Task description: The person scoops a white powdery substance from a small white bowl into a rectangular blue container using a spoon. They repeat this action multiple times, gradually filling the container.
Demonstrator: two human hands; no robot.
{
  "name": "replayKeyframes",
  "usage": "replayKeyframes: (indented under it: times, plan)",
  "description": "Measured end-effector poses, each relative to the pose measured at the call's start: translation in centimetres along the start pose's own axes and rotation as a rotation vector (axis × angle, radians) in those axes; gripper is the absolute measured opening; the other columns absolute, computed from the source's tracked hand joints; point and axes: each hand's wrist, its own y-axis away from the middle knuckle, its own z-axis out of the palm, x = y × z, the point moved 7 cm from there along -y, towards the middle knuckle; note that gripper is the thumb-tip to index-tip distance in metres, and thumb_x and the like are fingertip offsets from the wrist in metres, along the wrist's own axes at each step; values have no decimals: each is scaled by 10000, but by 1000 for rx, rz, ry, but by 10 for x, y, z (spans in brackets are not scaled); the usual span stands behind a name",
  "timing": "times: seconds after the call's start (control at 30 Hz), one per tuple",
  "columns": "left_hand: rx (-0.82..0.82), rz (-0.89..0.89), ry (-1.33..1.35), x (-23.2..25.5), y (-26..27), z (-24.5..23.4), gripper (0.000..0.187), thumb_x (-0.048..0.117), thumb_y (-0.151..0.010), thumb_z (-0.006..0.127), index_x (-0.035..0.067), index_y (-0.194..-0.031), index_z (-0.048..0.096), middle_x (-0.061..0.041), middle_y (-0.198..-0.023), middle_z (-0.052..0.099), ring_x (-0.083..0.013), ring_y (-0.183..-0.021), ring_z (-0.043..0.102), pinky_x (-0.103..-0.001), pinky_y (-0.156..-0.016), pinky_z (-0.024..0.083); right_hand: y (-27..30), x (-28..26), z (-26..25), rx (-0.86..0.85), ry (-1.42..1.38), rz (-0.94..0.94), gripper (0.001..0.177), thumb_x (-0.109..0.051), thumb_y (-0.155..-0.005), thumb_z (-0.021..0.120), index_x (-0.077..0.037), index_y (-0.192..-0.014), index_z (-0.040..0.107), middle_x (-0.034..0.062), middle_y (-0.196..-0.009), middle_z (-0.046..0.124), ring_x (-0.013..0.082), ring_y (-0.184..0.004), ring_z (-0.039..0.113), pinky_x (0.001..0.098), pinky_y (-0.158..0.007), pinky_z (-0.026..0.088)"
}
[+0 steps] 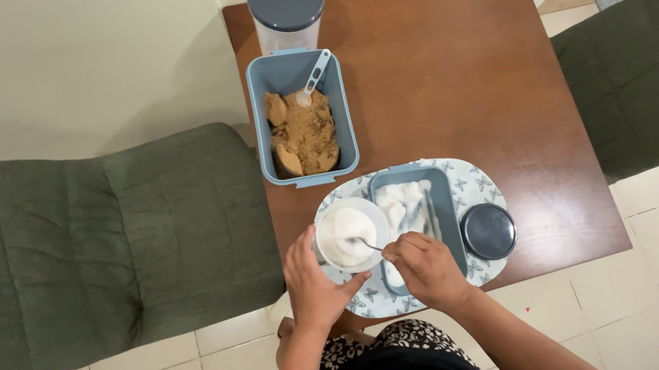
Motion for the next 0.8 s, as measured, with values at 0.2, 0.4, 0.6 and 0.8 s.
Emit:
replayKeyframes:
  times: [0.2,0.4,0.6,0.8]
  plan:
    - [-19,18,-57,-2,0,2,1175,477,-550,964,20,-1461,380,-185,-1418,498,-387,-1345,412,-512,-1117,314,2,-4,-17,134,20,-50,89,12,-872,679,-40,-941,656,89,-883,706,313,-823,674,396,-719,546]
    - [-26,17,-49,-2,2,4,1171,498,-578,952,20,-1470,364,-177,-1425,497,-383,-1360,405,-514,-1116,308,-1,-2,3,-34,-27,-18,60,9,-881,699,-20,-922,666,103,-859,705,323,-811,676,406,-693,543]
    - [15,56,-53,1,4,3,1167,494,-576,947,19,-1469,365,-189,-1419,493,-392,-1350,408,-515,-1113,311,2,-3,-11,78,-27,-15,63,5,-874,680,-28,-919,653,106,-879,713,322,-797,683,398,-683,553]
    - [2,43,-41,1,5,3,1163,496,-585,951,18,-1469,365,-187,-1411,503,-389,-1345,415,-518,-1108,309,-2,-10,1,-3,-68,-45,49,11,-893,666,-15,-920,634,101,-866,715,308,-780,684,398,-678,546]
